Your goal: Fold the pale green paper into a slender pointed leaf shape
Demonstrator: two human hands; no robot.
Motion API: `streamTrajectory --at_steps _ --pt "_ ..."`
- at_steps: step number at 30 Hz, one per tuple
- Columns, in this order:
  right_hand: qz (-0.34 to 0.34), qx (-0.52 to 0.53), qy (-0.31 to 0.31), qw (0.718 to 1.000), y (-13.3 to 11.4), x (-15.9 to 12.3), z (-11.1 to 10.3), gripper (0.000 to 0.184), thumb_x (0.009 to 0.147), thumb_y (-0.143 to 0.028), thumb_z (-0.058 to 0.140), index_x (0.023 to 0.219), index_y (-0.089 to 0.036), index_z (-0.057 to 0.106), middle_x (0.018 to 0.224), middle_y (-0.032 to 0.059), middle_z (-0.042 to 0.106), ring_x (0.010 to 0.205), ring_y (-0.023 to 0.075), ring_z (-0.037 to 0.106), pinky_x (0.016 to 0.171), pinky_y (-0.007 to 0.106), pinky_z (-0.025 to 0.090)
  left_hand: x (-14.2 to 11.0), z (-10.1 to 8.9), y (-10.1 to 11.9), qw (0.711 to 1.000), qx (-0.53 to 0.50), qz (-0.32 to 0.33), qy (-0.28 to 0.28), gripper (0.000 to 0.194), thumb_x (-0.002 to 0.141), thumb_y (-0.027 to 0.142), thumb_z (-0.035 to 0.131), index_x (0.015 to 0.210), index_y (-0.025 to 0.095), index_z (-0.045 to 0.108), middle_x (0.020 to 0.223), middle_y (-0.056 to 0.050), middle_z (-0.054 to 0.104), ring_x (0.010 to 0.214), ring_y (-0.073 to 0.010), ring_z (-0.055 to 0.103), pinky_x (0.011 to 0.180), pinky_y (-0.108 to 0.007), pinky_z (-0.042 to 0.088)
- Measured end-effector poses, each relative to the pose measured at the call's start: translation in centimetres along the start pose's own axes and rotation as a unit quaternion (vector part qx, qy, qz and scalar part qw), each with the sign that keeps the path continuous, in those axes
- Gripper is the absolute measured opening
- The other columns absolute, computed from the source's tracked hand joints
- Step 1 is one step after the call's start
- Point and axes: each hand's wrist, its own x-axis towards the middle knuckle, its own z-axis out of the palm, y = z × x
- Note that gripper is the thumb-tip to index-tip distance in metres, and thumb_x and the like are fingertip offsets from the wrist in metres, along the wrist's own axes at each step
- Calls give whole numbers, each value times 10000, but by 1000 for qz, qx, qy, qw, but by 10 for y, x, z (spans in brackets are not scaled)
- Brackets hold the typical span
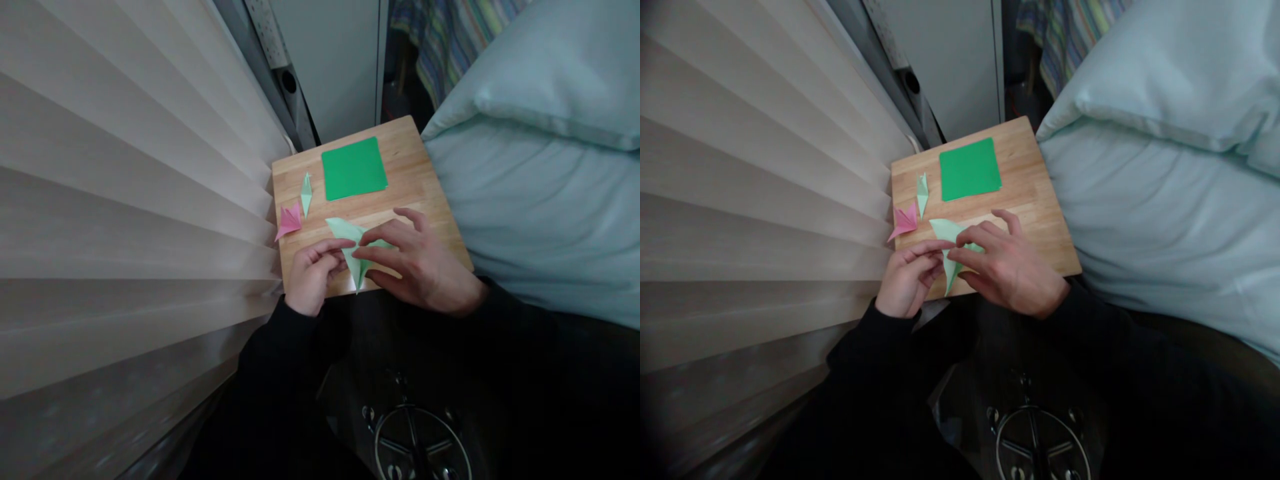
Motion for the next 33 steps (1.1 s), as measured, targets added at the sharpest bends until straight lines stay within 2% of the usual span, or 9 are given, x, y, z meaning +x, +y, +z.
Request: streamTrajectory --at_steps 7,11,13,15,19,22,25,29,33 --pt "-14 32 7 999 -1 1 0 324 935 -109 580 1198 -270 680 1138 46 722 1070 239 647 1159 605 270 -2 9 2 999 0 -34 -2 258 654 217 867 828 150 689 703 16 692 632 -84 641 652 -211 539" --pt "-10 50 9 999 1 0 2 188 965 -162 610 1067 -266 729 1040 35 734 1003 226 653 1130 559 341 -5 12 -2 999 26 -16 -19 514 669 196 840 1125 203 603 733 64 652 594 -82 615 634 -233 529" --pt "-3 65 16 998 1 1 1 162 971 -175 616 1008 -270 742 1009 26 739 977 219 659 1116 542 366 -4 9 -4 999 34 11 -4 697 703 181 783 1338 241 503 769 72 636 593 -88 609 625 -242 512" --pt "13 101 36 994 1 2 -2 162 973 -171 620 972 -268 750 984 19 749 940 206 675 1111 533 376 -1 4 -5 998 38 49 19 728 735 171 689 1424 240 463 803 51 629 644 -110 629 642 -260 502" --pt "79 246 94 962 -4 7 -15 62 944 -247 714 913 -257 767 908 11 770 866 199 707 1042 468 460 6 -13 0 973 98 187 94 609 690 123 647 1292 212 635 1042 -33 691 1005 -176 653 888 -301 506" --pt "171 387 123 898 -7 11 -21 41 909 -303 768 887 -269 777 914 9 779 893 212 712 871 390 550 6 -19 8 984 110 143 -8 457 771 247 743 1226 219 707 1181 -66 723 1102 -231 660 936 -342 508" --pt "232 471 122 842 -7 13 -22 84 872 -345 807 861 -264 787 860 5 779 829 194 708 770 348 572 1 -19 10 988 73 31 -130 392 832 439 764 1119 172 761 1017 -93 772 909 -239 715 831 -357 540" --pt "258 535 82 800 -6 15 -22 173 820 -394 851 870 -239 791 833 15 778 823 194 717 755 336 587 -3 -14 6 990 67 17 -124 412 781 495 826 1028 167 786 914 -84 781 789 -221 708 756 -344 546" --pt "251 524 33 814 -5 14 -23 249 807 -452 852 867 -222 777 826 18 765 784 189 688 721 322 560 -4 -8 7 978 149 73 -125 321 801 480 809 897 173 790 826 -47 754 699 -174 647 695 -304 509"
